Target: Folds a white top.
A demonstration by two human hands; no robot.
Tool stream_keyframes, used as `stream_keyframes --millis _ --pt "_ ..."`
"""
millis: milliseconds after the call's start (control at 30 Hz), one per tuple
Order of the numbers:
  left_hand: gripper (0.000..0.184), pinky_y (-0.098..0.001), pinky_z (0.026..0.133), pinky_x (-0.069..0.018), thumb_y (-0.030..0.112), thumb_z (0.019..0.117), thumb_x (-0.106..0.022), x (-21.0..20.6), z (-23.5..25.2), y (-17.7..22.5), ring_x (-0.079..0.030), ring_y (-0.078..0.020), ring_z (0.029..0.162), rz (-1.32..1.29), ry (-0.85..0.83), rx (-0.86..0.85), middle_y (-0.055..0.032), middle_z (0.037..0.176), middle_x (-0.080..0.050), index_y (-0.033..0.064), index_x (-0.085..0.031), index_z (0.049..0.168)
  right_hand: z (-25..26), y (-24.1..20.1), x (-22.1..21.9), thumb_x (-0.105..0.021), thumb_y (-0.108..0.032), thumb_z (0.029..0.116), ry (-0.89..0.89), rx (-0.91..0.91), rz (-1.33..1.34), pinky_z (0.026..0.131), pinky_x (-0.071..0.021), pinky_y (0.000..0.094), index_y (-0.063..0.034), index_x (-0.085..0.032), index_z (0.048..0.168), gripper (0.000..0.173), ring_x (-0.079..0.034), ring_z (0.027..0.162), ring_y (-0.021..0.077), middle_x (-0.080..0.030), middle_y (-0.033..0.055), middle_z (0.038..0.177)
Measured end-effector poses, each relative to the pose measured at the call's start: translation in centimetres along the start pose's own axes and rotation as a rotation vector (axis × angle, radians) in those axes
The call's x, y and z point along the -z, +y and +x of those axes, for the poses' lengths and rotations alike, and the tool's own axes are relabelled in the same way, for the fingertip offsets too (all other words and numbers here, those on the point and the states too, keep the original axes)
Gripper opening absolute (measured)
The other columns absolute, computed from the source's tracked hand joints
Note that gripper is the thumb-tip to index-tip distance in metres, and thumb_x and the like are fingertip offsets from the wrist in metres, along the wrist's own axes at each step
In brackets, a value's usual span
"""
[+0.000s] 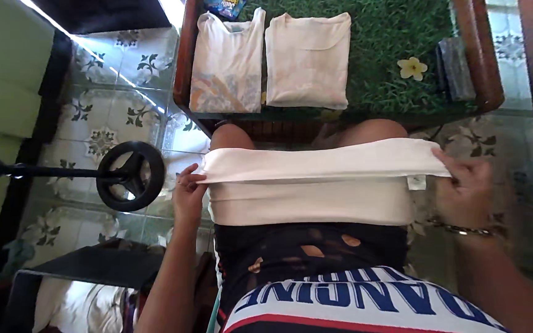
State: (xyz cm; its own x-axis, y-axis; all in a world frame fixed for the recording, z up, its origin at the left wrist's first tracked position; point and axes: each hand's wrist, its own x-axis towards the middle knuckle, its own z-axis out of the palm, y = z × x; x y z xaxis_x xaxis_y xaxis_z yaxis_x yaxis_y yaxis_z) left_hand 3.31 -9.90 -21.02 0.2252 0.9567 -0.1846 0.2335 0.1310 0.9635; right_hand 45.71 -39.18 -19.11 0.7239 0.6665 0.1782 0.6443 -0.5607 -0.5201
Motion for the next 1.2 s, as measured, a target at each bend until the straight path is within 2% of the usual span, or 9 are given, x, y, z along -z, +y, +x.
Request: stream_keyframes --millis 100,167,267,400,567,700,833,1000,1200 --pt "0.024 -0.0361 0.088 -0.0589 -0.010 0.0901 -0.054 -0.3 -0.4 0.4 -0.068 -0.0187 0.104 -0.249 0.013 0.233 -0.0149 0.137 -0.057 -0.0063 -0.057 0.114 -0.3 0.4 -0.5 -0.042 -0.009 0.1040 -0.146 -0.177 0.276 0.115 -0.0395 0.0365 0.0011 -0.044 0.152 0.049 -0.048 0.139 0.0285 -0.044 0.0277 0.153" --pt "0.033 -0.0359 0.087 -0.0584 -0.004 0.1001 -0.034 0.0 0.0 0.9 -0.069 -0.0182 0.096 -0.421 -0.004 0.371 -0.0110 0.120 -0.063 0.0002 -0.045 0.131 0.0 1.3 -1.2 -0.047 -0.008 0.1004 -0.188 -0.286 0.638 0.101 -0.0511 0.0263 -0.0009 -0.041 0.153 0.053 -0.060 0.122 0.0103 -0.053 0.0129 0.146" --pt "0.036 -0.0361 0.085 -0.0584 0.016 0.1110 -0.031 0.5 1.0 1.9 -0.070 -0.0207 0.093 -0.506 -0.001 0.541 -0.0133 0.114 -0.065 0.0071 -0.036 0.145 0.8 2.5 -1.0 -0.045 -0.019 0.0930 -0.284 -0.345 1.016 0.096 -0.0542 0.0303 -0.0099 -0.040 0.152 0.059 -0.064 0.112 0.0096 -0.063 0.0001 0.131" --pt "0.041 -0.0362 0.090 -0.0561 0.019 0.1104 -0.039 1.2 2.5 1.5 -0.068 -0.0203 0.099 -0.356 -0.169 0.550 -0.0128 0.118 -0.064 0.0102 -0.035 0.151 2.9 1.1 -0.1 -0.018 -0.034 0.1104 -0.231 -0.628 1.085 0.097 -0.0530 0.0350 -0.0159 -0.045 0.147 0.049 -0.063 0.113 0.0136 -0.062 0.0013 0.128" --pt "0.043 -0.0366 0.084 -0.0592 0.008 0.1075 -0.038 1.5 3.8 2.0 -0.070 -0.0201 0.092 -0.267 -0.329 0.512 -0.0123 0.112 -0.068 0.0165 -0.039 0.150 4.7 3.0 -0.1 -0.045 -0.027 0.1065 -0.267 -0.555 1.014 0.088 -0.0567 0.0300 -0.0246 -0.043 0.150 0.044 -0.065 0.104 0.0082 -0.064 -0.0038 0.123" --pt "0.052 -0.0364 0.081 -0.0598 0.005 0.1062 -0.043 1.2 4.1 2.0 -0.070 -0.0206 0.092 -0.198 -0.342 0.529 -0.0138 0.118 -0.065 0.0200 -0.032 0.155 5.4 2.4 -0.1 -0.056 -0.011 0.1029 -0.319 -0.502 0.860 0.081 -0.0586 0.0336 -0.0275 -0.036 0.157 0.060 -0.068 0.092 0.0119 -0.067 0.0039 0.117" --pt "0.051 -0.0297 0.076 -0.0585 0.009 0.1068 -0.042 2.2 4.2 2.2 -0.069 -0.0150 0.086 -0.185 -0.347 0.562 -0.0100 0.114 -0.066 0.0184 -0.030 0.155 5.4 2.5 0.4 -0.050 -0.005 0.1024 -0.323 -0.456 0.954 0.078 -0.0605 0.0309 -0.0284 -0.037 0.156 0.060 -0.070 0.085 0.0098 -0.069 0.0019 0.107" --pt "0.046 -0.0260 0.074 -0.0576 0.010 0.1066 -0.039 2.7 3.5 2.3 -0.067 -0.0112 0.082 -0.275 -0.245 0.584 -0.0053 0.107 -0.065 0.0184 -0.033 0.151 4.0 1.5 0.6 -0.048 -0.006 0.1037 -0.248 -0.502 1.067 0.080 -0.0602 0.0302 -0.0291 -0.039 0.156 0.058 -0.070 0.092 0.0098 -0.068 0.0009 0.117" --pt "0.046 -0.0334 0.088 -0.0587 0.013 0.1058 -0.040 2.8 2.2 0.6 -0.070 -0.0183 0.101 -0.437 -0.358 0.601 -0.0095 0.119 -0.067 0.0133 -0.031 0.150 2.2 2.1 -0.3 -0.048 -0.013 0.1047 -0.228 -0.562 1.159 0.078 -0.0607 0.0291 -0.0282 -0.046 0.150 0.048 -0.069 0.091 0.0079 -0.069 -0.0025 0.113"
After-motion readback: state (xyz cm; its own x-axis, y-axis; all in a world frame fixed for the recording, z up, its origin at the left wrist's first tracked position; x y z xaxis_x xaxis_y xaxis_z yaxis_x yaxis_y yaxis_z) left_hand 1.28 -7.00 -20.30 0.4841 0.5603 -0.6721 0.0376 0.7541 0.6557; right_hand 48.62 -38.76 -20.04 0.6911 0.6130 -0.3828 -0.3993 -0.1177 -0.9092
